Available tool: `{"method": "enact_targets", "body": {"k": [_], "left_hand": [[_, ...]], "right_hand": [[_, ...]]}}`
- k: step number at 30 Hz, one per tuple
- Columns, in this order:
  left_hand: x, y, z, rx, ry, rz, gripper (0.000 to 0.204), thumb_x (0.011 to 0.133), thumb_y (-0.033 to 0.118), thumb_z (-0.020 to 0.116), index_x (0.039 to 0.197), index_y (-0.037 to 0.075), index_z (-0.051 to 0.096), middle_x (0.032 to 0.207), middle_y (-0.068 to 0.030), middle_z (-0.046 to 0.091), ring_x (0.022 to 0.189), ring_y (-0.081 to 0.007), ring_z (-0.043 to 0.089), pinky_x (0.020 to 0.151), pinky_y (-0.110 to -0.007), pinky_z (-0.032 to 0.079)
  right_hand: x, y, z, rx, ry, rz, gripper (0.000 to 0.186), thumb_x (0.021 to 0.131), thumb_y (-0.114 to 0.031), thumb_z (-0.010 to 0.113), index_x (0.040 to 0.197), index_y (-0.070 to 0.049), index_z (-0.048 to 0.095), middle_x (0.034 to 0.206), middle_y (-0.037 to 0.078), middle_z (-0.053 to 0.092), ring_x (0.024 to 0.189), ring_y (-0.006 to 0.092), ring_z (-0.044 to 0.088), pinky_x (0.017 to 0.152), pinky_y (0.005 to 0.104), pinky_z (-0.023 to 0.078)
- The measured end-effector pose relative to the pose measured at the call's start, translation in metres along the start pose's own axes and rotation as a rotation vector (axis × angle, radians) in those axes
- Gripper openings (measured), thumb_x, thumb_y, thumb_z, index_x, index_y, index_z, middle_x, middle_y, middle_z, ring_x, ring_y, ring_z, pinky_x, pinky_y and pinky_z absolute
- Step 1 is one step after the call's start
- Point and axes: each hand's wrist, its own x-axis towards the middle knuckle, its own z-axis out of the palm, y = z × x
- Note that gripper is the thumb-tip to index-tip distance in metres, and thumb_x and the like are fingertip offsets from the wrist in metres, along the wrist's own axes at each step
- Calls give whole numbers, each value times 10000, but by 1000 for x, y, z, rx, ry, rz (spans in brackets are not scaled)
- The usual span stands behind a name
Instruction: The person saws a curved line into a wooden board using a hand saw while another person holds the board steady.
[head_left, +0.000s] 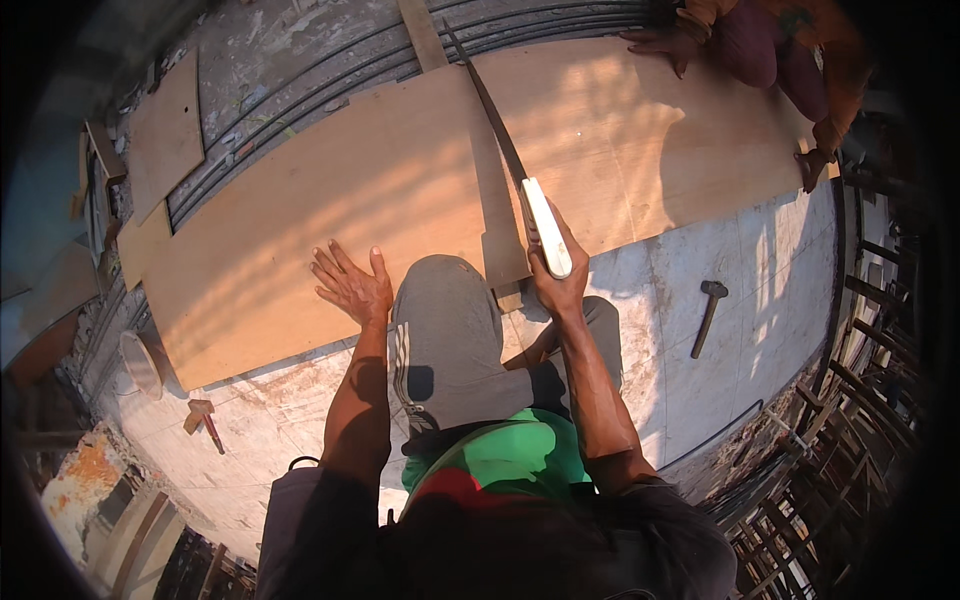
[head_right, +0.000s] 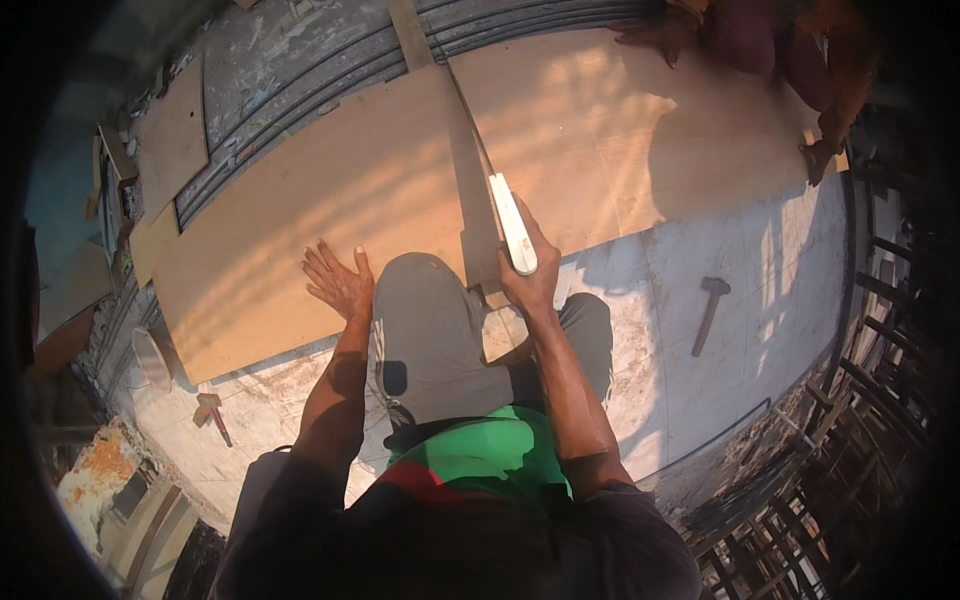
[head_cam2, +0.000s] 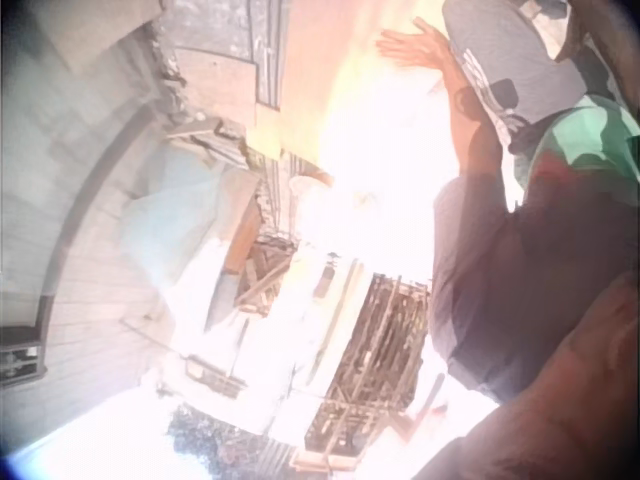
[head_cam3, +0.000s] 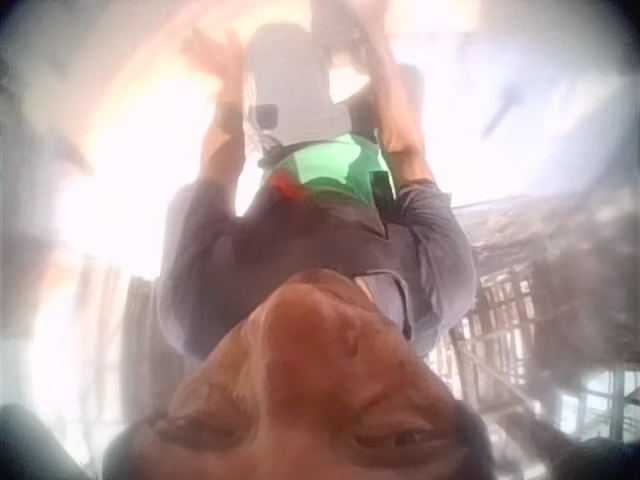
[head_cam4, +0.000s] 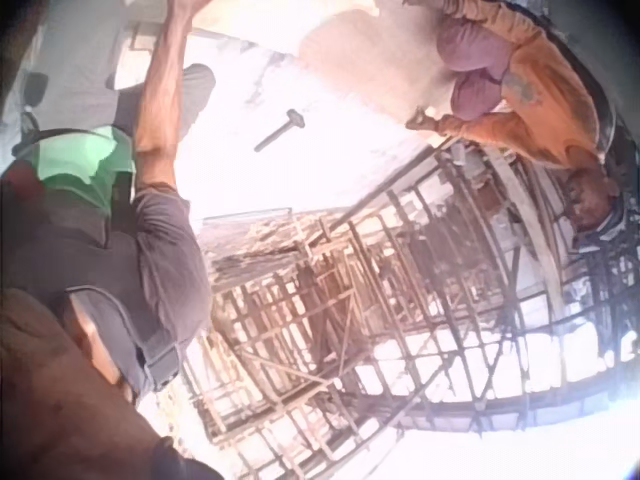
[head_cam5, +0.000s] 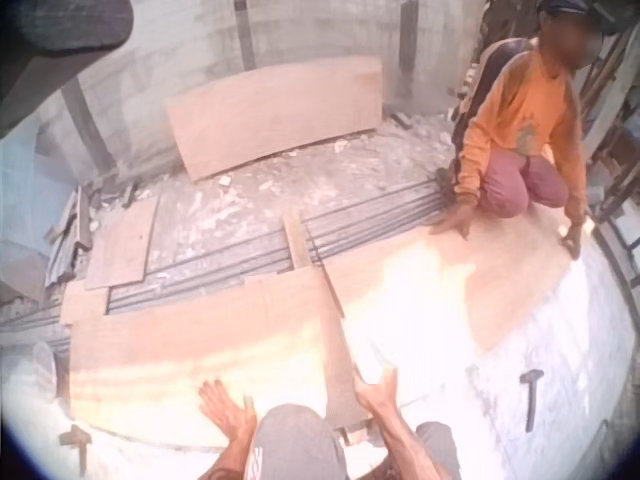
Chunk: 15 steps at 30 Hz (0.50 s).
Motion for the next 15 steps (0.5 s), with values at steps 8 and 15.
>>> {"method": "enact_targets", "body": {"k": [8,15], "left_hand": [[9,2,-2,-40,-3,7,808,964,581,471,1577,107,242,1656,-180,131,1525,-402,76,1185,-622,91],[-6,-8,6,1,-13,28,814,964,583,463,1581,106,229,1658,-178,117,1524,-400,80,1181,-630,92]], "right_hand": [[-12,-9,3,-74,-1,24,663,759,75,585,1414,-10,527,1254,186,650,1129,212,638,947,326,497],[11,-9,6,-44,-27,103,699,761,118,556,1445,-17,501,1190,136,709,924,142,660,844,262,505]]}}
